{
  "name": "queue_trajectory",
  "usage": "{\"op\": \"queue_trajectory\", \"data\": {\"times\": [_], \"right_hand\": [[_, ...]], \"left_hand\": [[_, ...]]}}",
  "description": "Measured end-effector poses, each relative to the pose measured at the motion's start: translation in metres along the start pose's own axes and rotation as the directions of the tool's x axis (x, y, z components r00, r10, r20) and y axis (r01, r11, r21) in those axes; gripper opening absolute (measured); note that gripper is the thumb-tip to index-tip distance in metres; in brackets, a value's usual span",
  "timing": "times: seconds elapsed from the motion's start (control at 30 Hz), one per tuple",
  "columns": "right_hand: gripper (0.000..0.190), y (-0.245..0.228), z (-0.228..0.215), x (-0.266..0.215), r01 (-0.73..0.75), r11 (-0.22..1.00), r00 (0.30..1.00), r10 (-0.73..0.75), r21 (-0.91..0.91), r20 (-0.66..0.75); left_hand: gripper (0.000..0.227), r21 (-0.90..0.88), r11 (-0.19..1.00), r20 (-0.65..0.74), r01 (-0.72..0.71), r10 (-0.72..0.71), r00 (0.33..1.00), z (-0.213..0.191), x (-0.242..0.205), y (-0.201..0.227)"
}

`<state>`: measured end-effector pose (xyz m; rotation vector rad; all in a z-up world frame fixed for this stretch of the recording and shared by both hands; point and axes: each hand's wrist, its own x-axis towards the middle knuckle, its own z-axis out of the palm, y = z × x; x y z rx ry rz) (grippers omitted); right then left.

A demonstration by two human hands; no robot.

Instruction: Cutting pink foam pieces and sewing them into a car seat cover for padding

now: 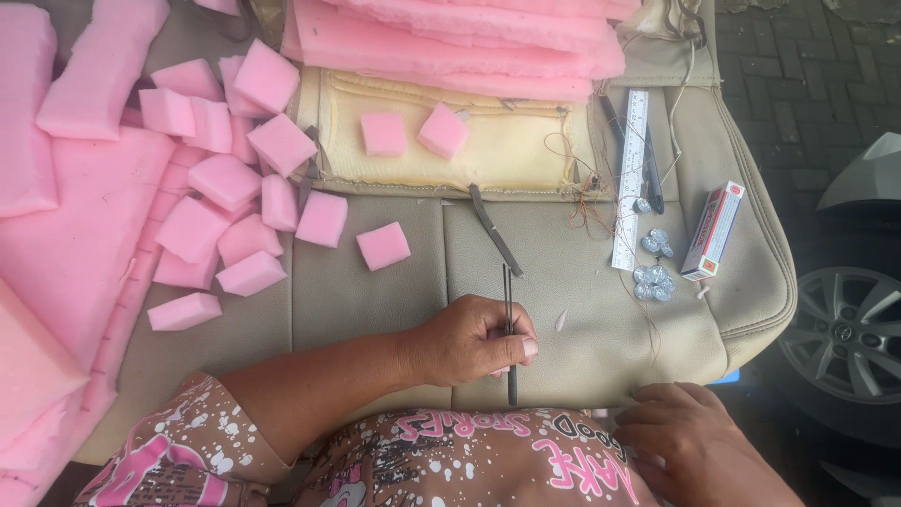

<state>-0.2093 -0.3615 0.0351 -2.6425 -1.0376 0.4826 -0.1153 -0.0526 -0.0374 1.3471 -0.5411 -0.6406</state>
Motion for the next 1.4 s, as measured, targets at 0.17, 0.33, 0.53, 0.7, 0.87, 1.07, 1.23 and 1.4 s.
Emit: {"op": "queue_trajectory", "data": {"times": [0.17, 0.33, 0.53, 0.7, 0.87, 1.07, 1.23, 1.4], "right_hand": [[0.016, -0.005, -0.033, 0.026, -0.109, 0.991, 0.972, 0.090, -0.075, -0.215], [0.043, -0.010, -0.046, 0.110, 0.105, 0.979, 0.940, -0.040, 0.176, -0.338], [0.033, 0.018, -0.016, 0.188, 0.162, 0.676, 0.958, 0.068, 0.719, -0.280], [0.026, 0.027, -0.005, 0.213, 0.131, 0.536, 0.979, 0.061, 0.834, -0.192], [0.021, 0.033, 0.009, 0.216, 0.123, 0.392, 0.983, 0.078, 0.912, -0.166], [0.022, 0.053, 0.010, 0.211, 0.122, 0.281, 0.950, 0.245, 0.952, -0.194], [0.023, 0.063, 0.008, 0.217, 0.148, 0.271, 0.926, 0.299, 0.951, -0.230], [0.023, 0.074, 0.006, 0.213, 0.025, 0.311, 0.935, 0.330, 0.950, -0.133]], "left_hand": [[0.013, 0.022, 0.999, -0.014, -0.031, 0.031, 0.999, -0.001, 0.000, 0.001], [0.029, -0.079, 0.993, -0.174, -0.091, 0.076, 0.982, -0.007, 0.001, 0.012], [0.038, -0.283, 0.914, -0.591, -0.290, 0.072, 0.803, -0.040, 0.013, 0.021], [0.038, -0.217, 0.947, -0.520, -0.235, 0.091, 0.849, -0.053, 0.021, 0.028], [0.064, 0.079, 0.984, -0.534, -0.158, 0.175, 0.827, -0.072, 0.011, 0.055], [0.063, 0.836, 0.433, -0.543, 0.335, 0.569, 0.618, -0.137, -0.013, 0.096], [0.036, 0.689, -0.080, -0.504, 0.721, 0.661, 0.556, -0.196, -0.037, 0.072], [0.056, 0.713, -0.043, -0.412, 0.700, 0.782, 0.467, -0.161, -0.026, 0.100]]}}
